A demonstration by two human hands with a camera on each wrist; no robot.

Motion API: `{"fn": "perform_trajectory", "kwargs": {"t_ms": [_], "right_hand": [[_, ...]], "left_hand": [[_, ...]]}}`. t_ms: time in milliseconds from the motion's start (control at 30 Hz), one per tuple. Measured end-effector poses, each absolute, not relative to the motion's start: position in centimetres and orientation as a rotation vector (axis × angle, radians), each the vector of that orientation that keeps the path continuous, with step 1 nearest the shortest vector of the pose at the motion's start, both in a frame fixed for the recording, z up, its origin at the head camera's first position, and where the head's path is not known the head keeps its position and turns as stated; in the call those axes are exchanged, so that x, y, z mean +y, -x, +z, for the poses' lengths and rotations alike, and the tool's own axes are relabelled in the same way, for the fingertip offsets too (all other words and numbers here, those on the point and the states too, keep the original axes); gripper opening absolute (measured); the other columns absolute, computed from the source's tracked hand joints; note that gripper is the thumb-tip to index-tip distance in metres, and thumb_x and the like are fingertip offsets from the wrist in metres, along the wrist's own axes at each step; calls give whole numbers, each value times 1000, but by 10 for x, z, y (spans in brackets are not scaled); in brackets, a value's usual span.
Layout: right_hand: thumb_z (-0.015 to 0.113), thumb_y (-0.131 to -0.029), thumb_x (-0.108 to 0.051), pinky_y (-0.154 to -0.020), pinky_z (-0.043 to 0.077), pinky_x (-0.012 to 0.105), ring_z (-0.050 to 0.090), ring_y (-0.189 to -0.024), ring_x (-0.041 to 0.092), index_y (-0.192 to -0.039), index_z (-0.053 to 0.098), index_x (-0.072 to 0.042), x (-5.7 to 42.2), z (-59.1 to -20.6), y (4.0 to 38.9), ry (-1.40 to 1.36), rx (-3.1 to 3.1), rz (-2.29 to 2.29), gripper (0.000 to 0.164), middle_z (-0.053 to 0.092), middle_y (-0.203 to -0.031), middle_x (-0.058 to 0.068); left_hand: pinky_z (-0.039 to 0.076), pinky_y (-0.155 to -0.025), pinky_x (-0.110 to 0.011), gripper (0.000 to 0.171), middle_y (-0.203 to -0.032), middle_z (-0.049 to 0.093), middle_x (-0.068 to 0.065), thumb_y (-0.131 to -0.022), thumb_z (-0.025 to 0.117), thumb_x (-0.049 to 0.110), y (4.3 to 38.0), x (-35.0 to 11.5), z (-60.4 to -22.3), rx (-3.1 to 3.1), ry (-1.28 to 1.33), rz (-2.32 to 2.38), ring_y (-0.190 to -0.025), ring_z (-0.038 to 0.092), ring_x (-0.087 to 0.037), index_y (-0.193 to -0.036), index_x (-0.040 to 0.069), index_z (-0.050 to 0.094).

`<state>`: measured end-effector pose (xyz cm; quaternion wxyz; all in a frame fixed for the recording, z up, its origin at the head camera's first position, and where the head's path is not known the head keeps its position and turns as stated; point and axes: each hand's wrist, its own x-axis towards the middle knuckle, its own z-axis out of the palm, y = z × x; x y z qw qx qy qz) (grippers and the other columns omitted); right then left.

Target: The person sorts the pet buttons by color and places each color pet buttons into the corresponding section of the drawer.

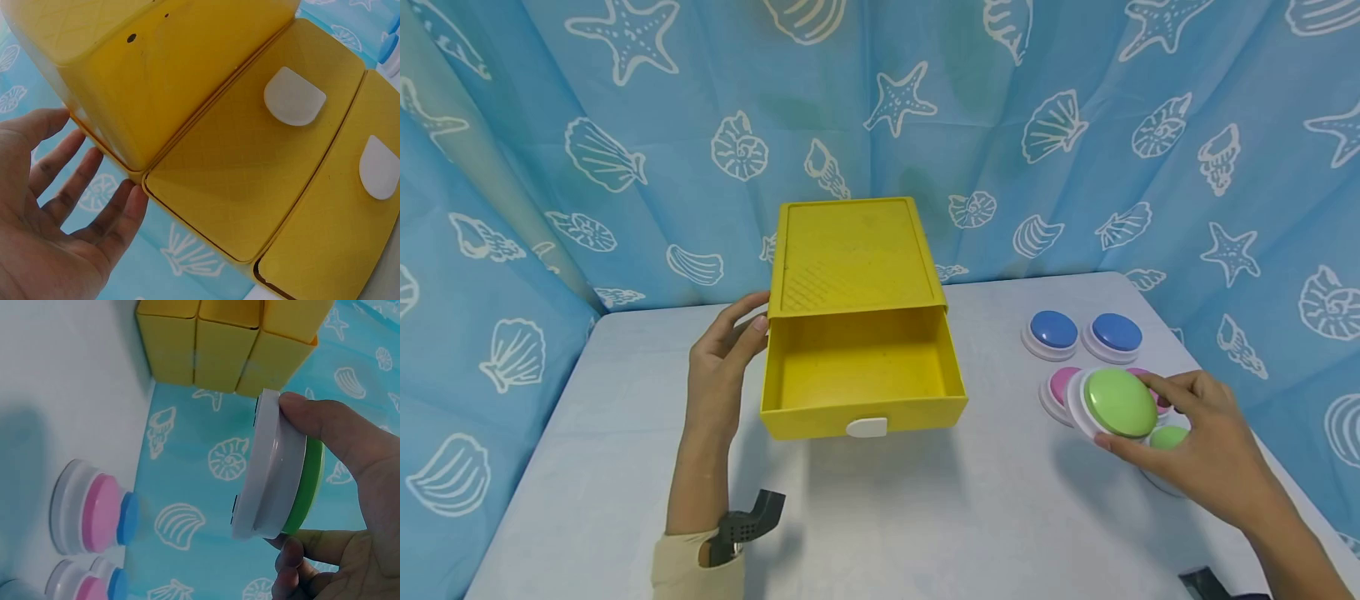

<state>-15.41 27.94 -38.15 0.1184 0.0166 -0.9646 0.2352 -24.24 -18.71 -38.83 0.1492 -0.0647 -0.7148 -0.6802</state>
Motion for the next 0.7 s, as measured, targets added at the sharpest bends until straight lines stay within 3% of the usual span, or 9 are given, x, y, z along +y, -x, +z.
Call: {"fn": "perform_trajectory", "kwargs": {"t_ms": [267,700], "right_hand": [[82,-60,-48,-58,29,34,29,-90,22,-128,52,-3,273,-372,158,-89,-2821,690,86,36,-97,5],[85,-56,-45,-58,33,25,31,-88,13,-123,57,-10,255,-354,162,-134,-2759,739,81,39,-98,-2]], "left_hand": [[40,-99,-39,38,-126,55,4,-88,60,36,243,-186,-388,-2051,187,-1951,-114,52,-16,-124,25,57],[39,-99,-39,38,-126,55,4,-88,60,36,243,-187,-389,-2043,193,-1961,-113,52,-17,-125,25,57]]}}
